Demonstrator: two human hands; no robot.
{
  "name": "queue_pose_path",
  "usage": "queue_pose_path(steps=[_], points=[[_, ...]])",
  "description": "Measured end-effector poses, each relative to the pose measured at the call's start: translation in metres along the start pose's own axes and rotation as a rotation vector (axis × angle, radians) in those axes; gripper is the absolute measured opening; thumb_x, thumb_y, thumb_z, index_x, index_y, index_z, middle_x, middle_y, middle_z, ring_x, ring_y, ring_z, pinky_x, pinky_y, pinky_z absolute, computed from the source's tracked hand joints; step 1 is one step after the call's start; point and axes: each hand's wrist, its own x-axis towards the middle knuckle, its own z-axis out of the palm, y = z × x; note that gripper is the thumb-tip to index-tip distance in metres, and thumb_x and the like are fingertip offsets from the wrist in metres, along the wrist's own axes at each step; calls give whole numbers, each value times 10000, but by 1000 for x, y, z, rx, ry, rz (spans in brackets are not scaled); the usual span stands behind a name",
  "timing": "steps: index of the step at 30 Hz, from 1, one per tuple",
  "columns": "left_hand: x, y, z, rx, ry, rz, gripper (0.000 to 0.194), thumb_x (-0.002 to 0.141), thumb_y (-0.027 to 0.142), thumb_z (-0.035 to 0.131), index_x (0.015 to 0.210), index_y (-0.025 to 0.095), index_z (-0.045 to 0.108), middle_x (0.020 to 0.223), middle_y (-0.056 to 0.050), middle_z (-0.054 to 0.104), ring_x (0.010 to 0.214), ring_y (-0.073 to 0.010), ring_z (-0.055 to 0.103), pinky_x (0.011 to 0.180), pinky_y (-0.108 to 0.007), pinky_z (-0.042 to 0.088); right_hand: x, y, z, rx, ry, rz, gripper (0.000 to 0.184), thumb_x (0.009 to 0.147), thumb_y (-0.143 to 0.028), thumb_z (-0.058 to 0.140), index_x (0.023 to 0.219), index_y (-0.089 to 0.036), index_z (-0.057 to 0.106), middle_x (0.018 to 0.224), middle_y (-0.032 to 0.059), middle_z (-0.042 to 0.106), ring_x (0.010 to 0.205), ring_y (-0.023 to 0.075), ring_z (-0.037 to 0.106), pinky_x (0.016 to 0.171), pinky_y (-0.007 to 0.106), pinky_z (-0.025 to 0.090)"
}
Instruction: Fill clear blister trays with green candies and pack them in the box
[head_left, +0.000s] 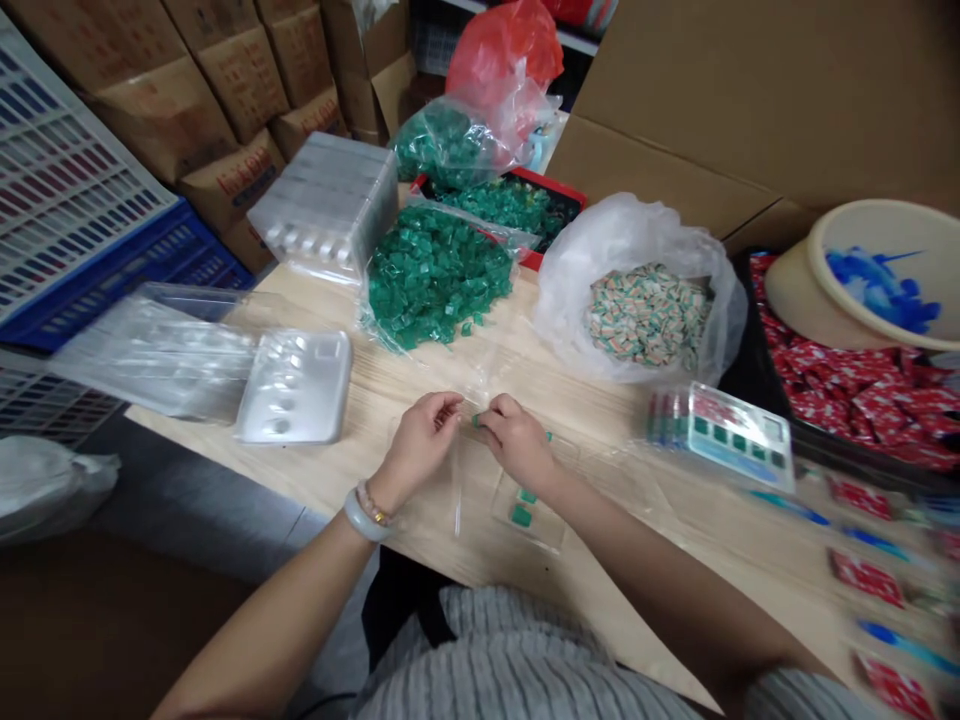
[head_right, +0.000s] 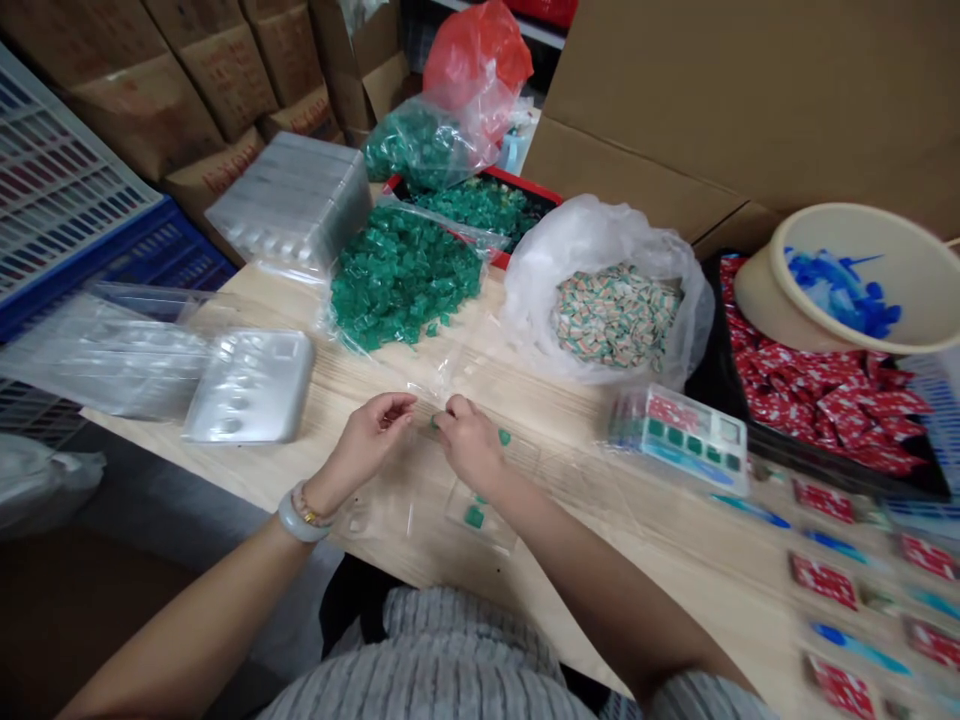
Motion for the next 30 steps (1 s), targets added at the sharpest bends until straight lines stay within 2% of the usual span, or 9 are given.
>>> queue_pose_path(steps=[2,4,7,13,17,22,25,27,30], points=[[-1,4,2,-59,-66,41,292,695,200,580,985,204,612,950,-61,583,774,-144,550,688,-239,432,5,0,-6,309,10,77,40,713,-187,544,731,-184,579,770,27,505,678,124,489,613,260,418],[2,9,4,-113,-109,48,290,678,187,598,967,200,623,936,-57,579,761,-134,546,686,-234,431,11,-2,-13,621,-63,202,112,707,-285,561,710,-173,558,657,-6,503,562,97,460,539,238,398],[12,15,7,-280,-116,-83,254,668,209,618,918,162,630,756,-31,591,679,-121,542,650,-240,434,22,-9,-22,841,-137,329,217,719,-380,524,658,-172,522,516,-41,466,458,83,412,465,222,350],[37,23,5,-664,-93,-257,305,603,261,685,872,136,618,711,-13,609,587,-87,546,605,-232,451,51,-21,-24,504,168,91,264,764,-349,468,562,-179,471,536,-35,434,545,94,418,540,225,332],[51,29,2,-772,-37,-307,249,613,290,674,790,124,618,592,4,580,522,-70,528,549,-201,437,66,-27,-18,555,318,140,279,794,-367,412,578,-190,412,521,-45,393,506,91,377,506,218,320],[60,29,1,-530,98,-189,176,649,278,627,728,120,626,530,12,551,474,-76,497,479,-195,410,78,-18,-15,468,318,120,293,798,-374,405,568,-194,393,509,-44,395,487,94,366,475,219,292],[61,28,-5,-408,243,-156,167,664,284,606,731,132,626,484,28,531,442,-77,481,466,-198,406,84,-2,-26,358,462,152,315,797,-372,409,538,-198,366,481,-48,349,471,96,339,462,227,268],[62,29,-8,-461,318,-187,179,659,291,609,748,135,613,499,35,530,448,-78,487,476,-206,422,86,4,-31,387,509,185,298,803,-370,406,560,-197,393,483,-49,345,469,97,343,459,225,283],[64,34,-9,-609,322,-239,218,646,300,624,781,132,594,582,23,559,508,-89,527,514,-229,458,83,-2,-29,464,349,45,198,808,-343,435,710,-189,511,614,-15,467,562,108,443,518,227,367]])
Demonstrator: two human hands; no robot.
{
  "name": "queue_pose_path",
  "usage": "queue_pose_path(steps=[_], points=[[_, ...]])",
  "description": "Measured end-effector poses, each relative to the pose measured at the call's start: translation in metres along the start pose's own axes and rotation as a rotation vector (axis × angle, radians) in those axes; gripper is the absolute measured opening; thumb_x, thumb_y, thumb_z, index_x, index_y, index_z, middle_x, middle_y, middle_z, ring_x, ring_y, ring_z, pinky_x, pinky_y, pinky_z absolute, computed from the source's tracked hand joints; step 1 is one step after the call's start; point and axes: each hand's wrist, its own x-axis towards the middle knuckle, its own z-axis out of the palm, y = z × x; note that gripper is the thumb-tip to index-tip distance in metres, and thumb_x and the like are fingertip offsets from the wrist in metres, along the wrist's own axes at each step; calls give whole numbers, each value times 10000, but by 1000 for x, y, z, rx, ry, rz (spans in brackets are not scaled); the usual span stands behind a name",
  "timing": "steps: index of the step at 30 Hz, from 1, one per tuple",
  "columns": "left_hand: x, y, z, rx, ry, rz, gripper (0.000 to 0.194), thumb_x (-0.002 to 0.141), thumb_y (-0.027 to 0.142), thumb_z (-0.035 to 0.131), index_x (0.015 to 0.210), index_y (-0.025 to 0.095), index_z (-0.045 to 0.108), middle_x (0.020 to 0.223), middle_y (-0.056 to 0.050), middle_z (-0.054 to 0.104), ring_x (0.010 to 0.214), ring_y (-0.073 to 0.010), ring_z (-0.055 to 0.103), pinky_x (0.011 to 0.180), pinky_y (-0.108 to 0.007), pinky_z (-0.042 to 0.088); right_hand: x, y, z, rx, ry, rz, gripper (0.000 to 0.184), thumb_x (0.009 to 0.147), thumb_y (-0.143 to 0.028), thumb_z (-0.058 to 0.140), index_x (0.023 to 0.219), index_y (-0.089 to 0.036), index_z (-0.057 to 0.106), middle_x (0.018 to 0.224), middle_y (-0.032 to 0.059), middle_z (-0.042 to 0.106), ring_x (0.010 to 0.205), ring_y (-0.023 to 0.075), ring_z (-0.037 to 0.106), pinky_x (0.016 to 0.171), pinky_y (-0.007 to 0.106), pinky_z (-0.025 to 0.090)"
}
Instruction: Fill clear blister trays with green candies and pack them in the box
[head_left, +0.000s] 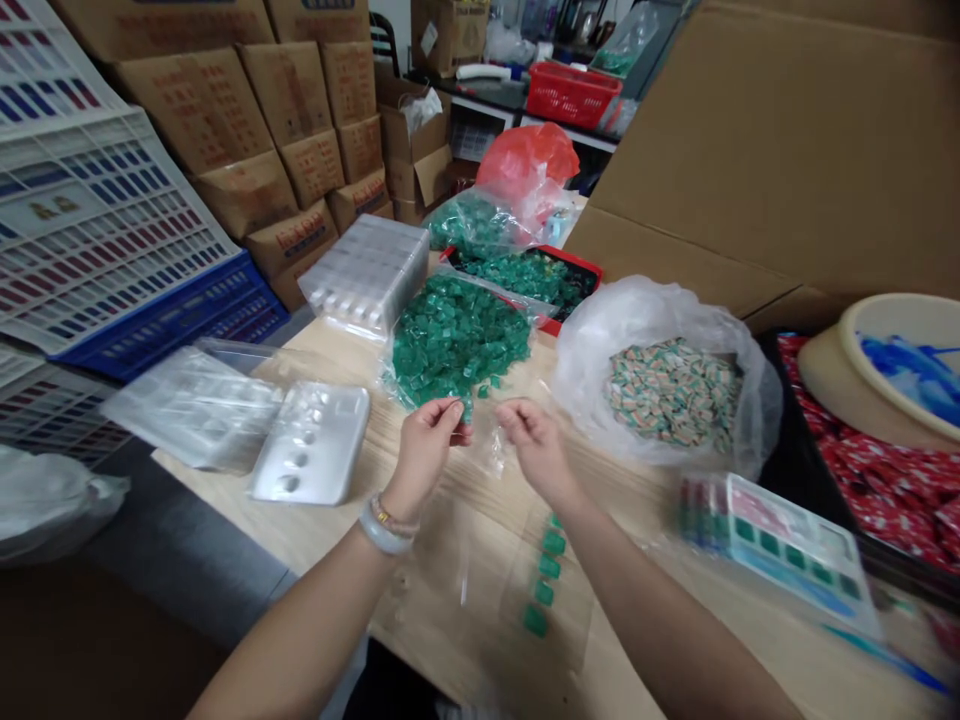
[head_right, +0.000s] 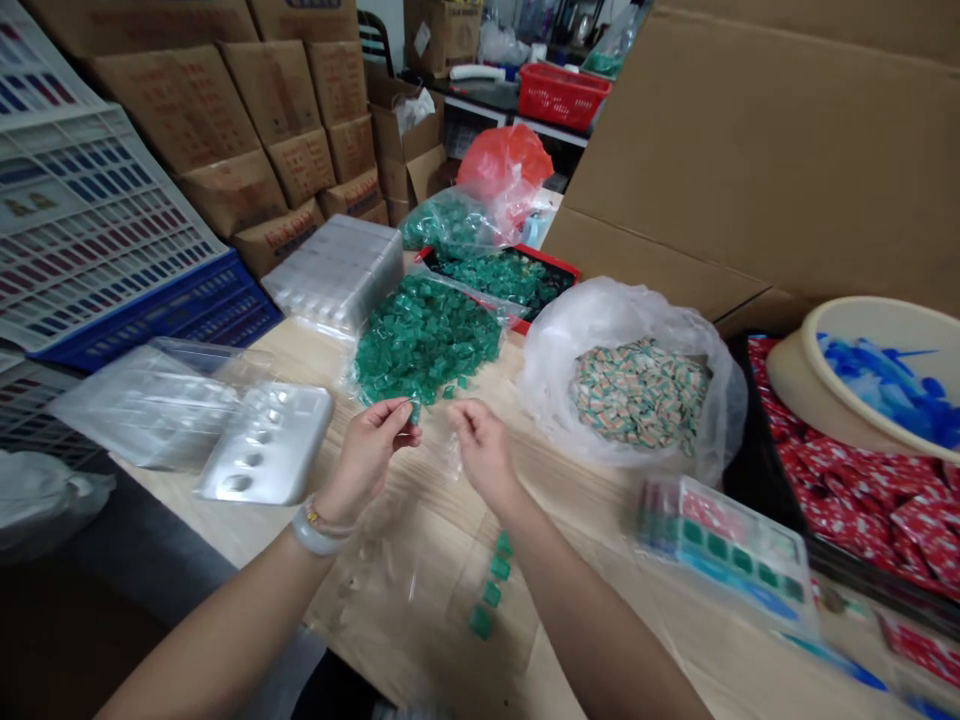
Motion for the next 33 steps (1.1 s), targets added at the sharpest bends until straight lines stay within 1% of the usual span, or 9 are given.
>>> queue_pose_path(steps=[3,7,12,17,21,25,28,30,33], points=[[-1,1,6,-58,-48,-26,226,639,305,639,777,131,595,644,13,576,554,-90,541,561,-245,481,-9,-9,11,10,-88,-125,150,785,-328,499,845,-198,546,772,18,507,664,122,497,577,239,419],[-4,-3,10,-73,-100,-56,225,634,323,649,745,133,605,639,12,580,574,-94,543,590,-257,491,-15,-17,15,-146,-84,-234,116,809,-260,459,784,-191,549,729,26,506,662,132,497,602,258,426],[-8,-7,6,27,-151,-66,239,646,342,638,761,133,621,642,-2,581,566,-107,544,584,-266,492,-17,-21,8,-267,-111,-245,128,793,-213,438,768,-180,559,726,43,517,635,136,492,567,254,411],[-11,1,-7,367,-318,264,316,687,267,608,998,212,620,1018,-62,575,824,-152,560,694,-250,468,-16,-20,5,-28,-138,-23,137,759,-246,457,680,-173,542,571,-14,487,512,105,454,499,227,373],[-8,11,-15,648,-378,463,189,696,205,585,869,181,657,903,-58,619,863,-167,546,783,-273,421,-15,-28,5,-50,-227,-26,200,786,-267,417,652,-170,530,547,-18,471,514,102,449,499,214,359],[-14,20,-28,774,-469,266,140,727,229,526,754,140,631,657,-15,597,617,-120,530,599,-234,416,-21,-36,5,-551,-269,-229,195,795,-206,392,689,-167,550,726,47,536,673,144,499,593,242,361],[-31,23,-44,721,-534,16,189,727,277,519,655,122,599,533,5,540,514,-94,489,513,-208,380,-12,-28,-3,-822,-201,-171,190,789,-182,382,720,-164,559,763,71,551,678,159,504,579,247,349],[-43,19,-54,595,-519,-111,221,718,328,530,685,119,592,573,-7,566,528,-94,504,520,-210,389,11,-19,-16,-849,-132,-149,217,807,-191,360,742,-164,565,758,68,561,679,156,511,589,241,352],[-51,6,-65,359,-372,-233,350,701,432,535,895,140,551,614,-3,589,502,-93,503,483,-212,388,74,-9,-44,-869,-27,-166,252,834,-239,349,770,-160,579,770,69,588,715,162,527,623,244,356]])
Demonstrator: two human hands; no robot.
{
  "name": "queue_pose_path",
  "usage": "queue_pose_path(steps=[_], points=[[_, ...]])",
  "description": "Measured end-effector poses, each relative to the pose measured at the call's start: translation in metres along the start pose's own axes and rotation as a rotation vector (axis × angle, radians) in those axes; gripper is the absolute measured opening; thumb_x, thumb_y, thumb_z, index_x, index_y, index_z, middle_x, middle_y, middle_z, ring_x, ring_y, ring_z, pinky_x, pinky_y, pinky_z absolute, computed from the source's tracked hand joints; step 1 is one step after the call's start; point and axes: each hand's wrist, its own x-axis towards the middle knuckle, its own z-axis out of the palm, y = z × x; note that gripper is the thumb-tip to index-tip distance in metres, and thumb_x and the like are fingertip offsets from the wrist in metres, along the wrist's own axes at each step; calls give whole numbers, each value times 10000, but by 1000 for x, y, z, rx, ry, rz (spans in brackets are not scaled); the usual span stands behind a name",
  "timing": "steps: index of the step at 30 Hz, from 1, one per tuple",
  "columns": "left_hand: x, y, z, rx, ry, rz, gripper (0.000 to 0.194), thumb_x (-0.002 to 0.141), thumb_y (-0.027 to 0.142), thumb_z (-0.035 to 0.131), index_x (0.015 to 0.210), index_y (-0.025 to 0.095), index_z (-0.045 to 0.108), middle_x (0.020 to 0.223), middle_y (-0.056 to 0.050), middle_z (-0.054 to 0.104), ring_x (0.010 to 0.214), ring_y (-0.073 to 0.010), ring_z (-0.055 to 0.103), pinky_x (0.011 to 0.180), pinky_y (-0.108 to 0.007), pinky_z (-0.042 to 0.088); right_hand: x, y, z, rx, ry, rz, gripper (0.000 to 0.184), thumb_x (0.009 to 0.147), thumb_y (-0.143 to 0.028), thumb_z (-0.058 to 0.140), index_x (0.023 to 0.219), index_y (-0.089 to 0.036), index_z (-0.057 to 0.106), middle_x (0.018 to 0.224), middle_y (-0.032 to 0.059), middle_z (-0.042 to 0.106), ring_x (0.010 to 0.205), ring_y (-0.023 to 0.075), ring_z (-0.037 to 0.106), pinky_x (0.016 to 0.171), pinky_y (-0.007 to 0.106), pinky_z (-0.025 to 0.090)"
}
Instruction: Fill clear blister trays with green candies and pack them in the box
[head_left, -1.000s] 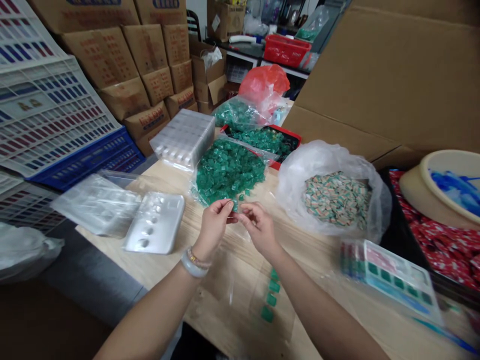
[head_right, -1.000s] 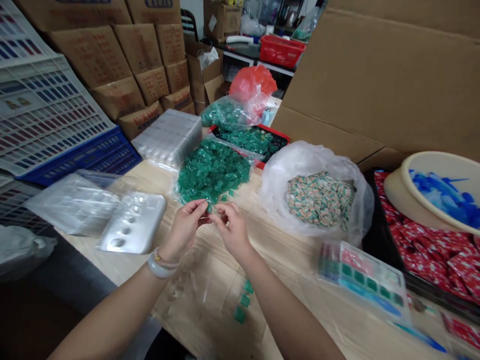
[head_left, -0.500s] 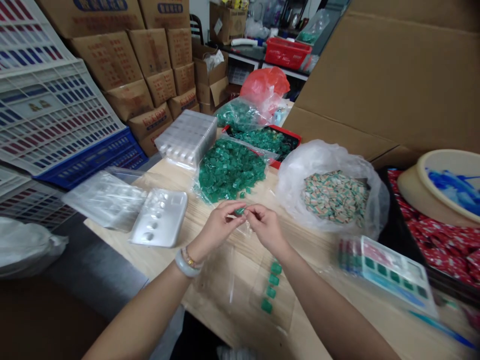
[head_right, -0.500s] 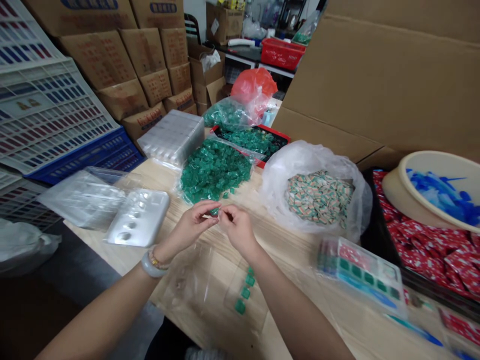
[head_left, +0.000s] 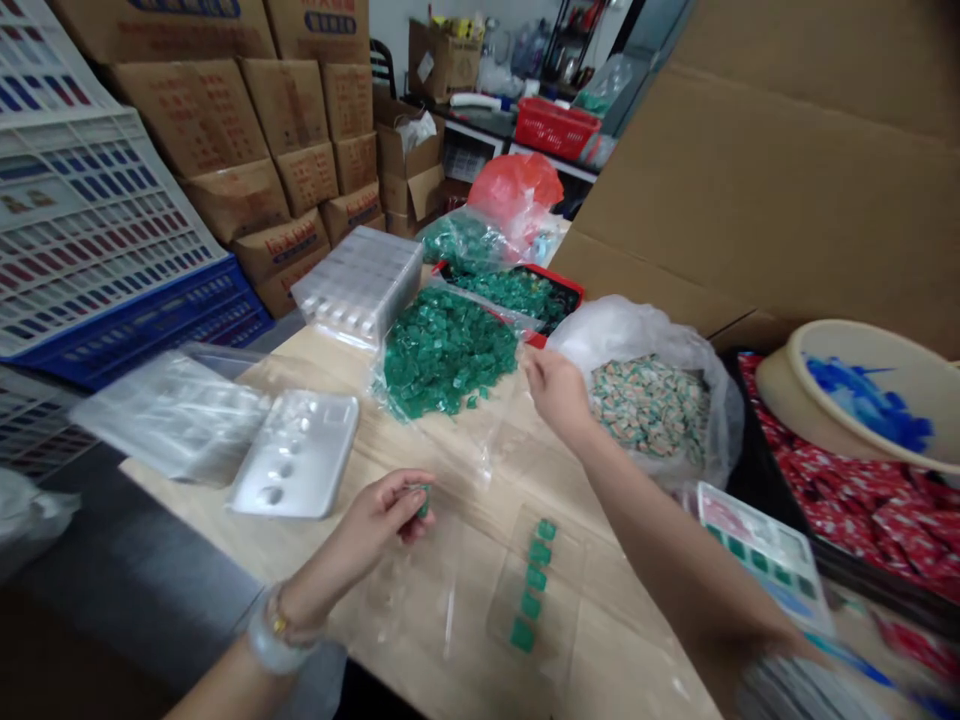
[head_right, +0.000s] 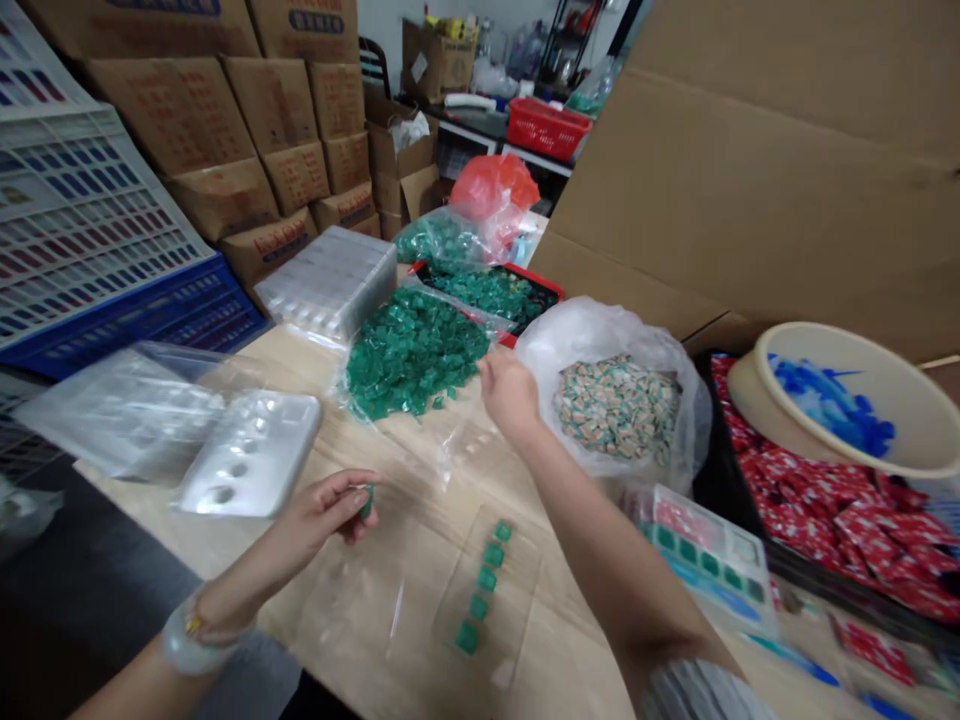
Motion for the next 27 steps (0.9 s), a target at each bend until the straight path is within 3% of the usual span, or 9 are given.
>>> queue_pose_path(steps=[3,6,9,12,16,20,23,27], points=[[5,-12,0,-213,139,-59,430,666,484,569,935,152,518,562,24,559,440,-70,457,425,-190,347,74,34,-11,-134,78,146,271,826,-317,387,766,-158,597,759,77,606,709,182,538,602,259,348],[10,-13,-2,-405,189,-130,474,585,412,683,954,155,535,701,-3,609,508,-54,494,471,-175,379,134,61,-9,-277,43,286,260,809,-328,424,819,-150,612,801,105,616,756,212,551,607,273,345],[8,-8,-5,-494,180,-192,584,507,304,757,1027,156,536,827,-20,619,625,-66,556,589,-185,433,162,81,8,-317,-89,329,286,765,-209,501,1032,-123,555,971,156,585,828,206,549,630,268,336],[8,-5,-8,-464,159,-185,607,523,298,746,1066,146,523,757,-5,603,640,-95,581,616,-214,452,166,97,26,-302,-144,332,337,786,-204,490,1087,-56,521,1022,225,549,894,218,527,635,296,304],[10,-13,-13,-255,173,-20,433,639,327,652,1008,146,515,672,10,576,592,-117,580,541,-236,458,163,105,32,-278,-99,315,363,839,-276,404,1023,-1,554,1015,263,532,932,217,497,620,337,250],[1,-27,-23,51,312,121,275,724,310,561,941,144,538,715,-12,599,626,-116,584,594,-245,477,142,82,20,-235,29,169,347,823,-281,428,994,-7,555,1024,220,530,882,170,492,621,308,250],[-6,-35,-28,234,317,176,316,751,304,533,1034,166,524,822,-31,618,704,-129,605,662,-258,488,99,44,15,-85,38,6,314,828,-303,416,843,-45,595,802,137,592,746,156,500,630,296,290],[-8,-39,-30,390,288,226,309,756,308,531,1030,168,550,844,-41,629,743,-140,607,675,-258,489,1,-11,18,285,-35,-183,190,752,-131,446,905,-129,558,836,72,562,679,129,498,621,257,365]])
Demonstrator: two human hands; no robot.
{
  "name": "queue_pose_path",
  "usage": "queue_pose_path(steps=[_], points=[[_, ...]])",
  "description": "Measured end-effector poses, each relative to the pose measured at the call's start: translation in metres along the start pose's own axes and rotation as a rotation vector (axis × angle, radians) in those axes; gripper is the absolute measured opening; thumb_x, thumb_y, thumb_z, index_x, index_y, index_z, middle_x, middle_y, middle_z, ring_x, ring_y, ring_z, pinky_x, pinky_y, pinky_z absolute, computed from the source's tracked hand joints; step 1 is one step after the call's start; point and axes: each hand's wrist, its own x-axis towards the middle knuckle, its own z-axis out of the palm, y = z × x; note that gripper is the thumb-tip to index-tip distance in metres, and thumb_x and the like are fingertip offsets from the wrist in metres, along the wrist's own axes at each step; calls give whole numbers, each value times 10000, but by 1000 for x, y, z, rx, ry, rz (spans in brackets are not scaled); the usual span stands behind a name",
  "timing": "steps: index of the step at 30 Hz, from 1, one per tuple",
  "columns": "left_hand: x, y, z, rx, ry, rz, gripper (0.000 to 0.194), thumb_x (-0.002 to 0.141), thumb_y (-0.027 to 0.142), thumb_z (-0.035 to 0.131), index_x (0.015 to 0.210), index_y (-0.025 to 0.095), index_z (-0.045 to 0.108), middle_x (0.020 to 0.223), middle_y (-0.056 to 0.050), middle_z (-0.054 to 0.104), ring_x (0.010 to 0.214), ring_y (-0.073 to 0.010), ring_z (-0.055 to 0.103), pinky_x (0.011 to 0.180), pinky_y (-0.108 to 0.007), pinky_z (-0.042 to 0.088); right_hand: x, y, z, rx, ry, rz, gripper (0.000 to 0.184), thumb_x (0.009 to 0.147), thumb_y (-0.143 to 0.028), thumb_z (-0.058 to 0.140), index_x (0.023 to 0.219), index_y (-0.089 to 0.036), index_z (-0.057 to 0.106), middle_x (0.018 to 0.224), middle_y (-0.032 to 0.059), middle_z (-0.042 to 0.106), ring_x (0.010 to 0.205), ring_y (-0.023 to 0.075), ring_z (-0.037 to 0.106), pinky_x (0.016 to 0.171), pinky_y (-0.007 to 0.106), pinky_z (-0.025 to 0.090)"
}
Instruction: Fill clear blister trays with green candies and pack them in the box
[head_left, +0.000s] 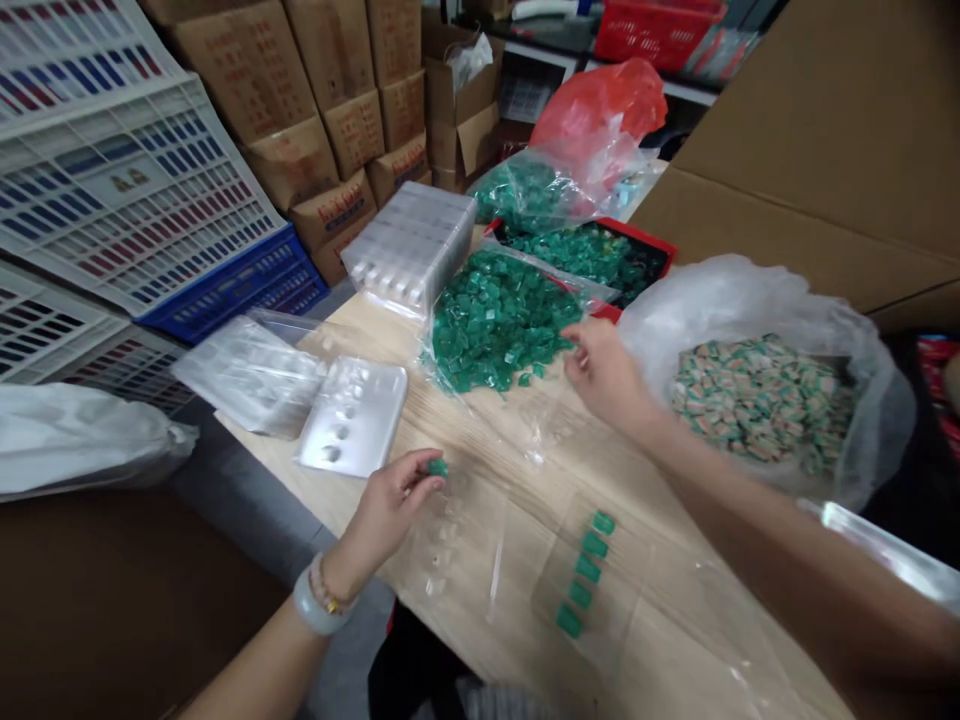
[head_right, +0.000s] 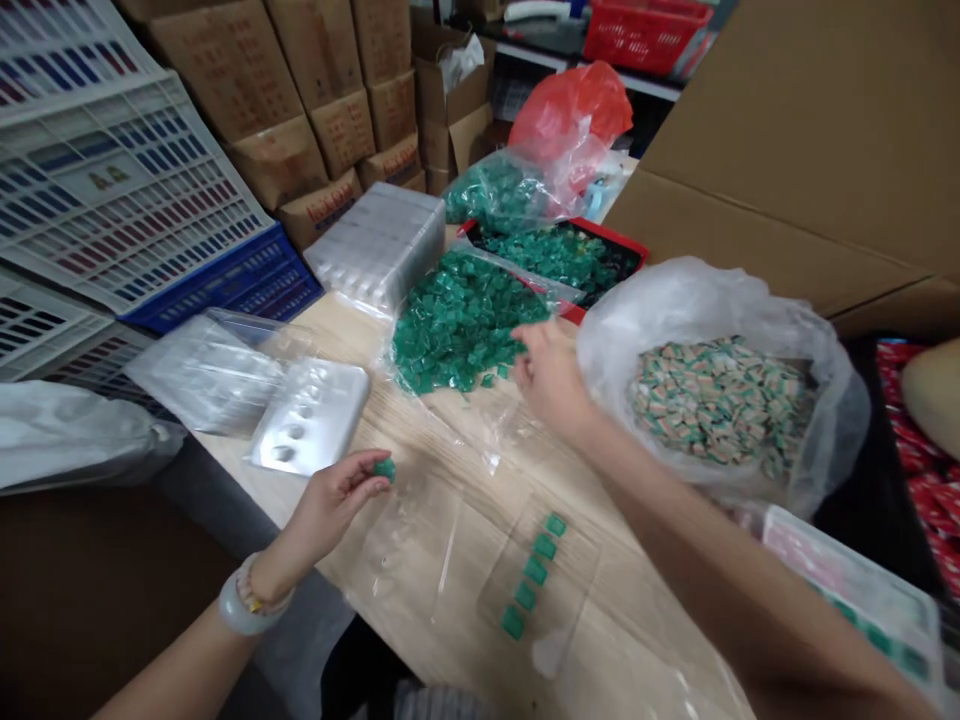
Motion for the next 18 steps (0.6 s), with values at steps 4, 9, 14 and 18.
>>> queue_pose_path(steps=[4,9,14,18], points=[[0,-2,3,98,-4,99,313,753,302,541,1041,181,561,871,-42,633,770,-143,597,713,-267,482,-85,-58,27,393,-168,85,123,765,-148,440,719,-185,548,663,8,530,599,114,493,558,231,390],[-5,-3,5,101,-17,136,260,789,326,488,966,164,588,828,-48,634,692,-136,594,666,-258,479,-136,-96,52,628,-180,303,109,758,-195,463,727,-197,568,709,12,558,658,123,522,607,243,419],[-4,7,9,188,9,274,211,809,277,463,883,157,619,800,-53,601,727,-141,558,678,-268,455,-141,-104,61,851,-137,517,140,745,-306,491,772,-204,583,730,20,576,688,137,529,648,271,427],[-6,16,16,300,-13,429,215,808,256,480,954,149,596,836,-61,572,799,-146,531,725,-274,438,-132,-111,60,1144,-311,690,241,687,-416,531,691,-177,560,559,-22,504,518,96,459,508,228,382]])
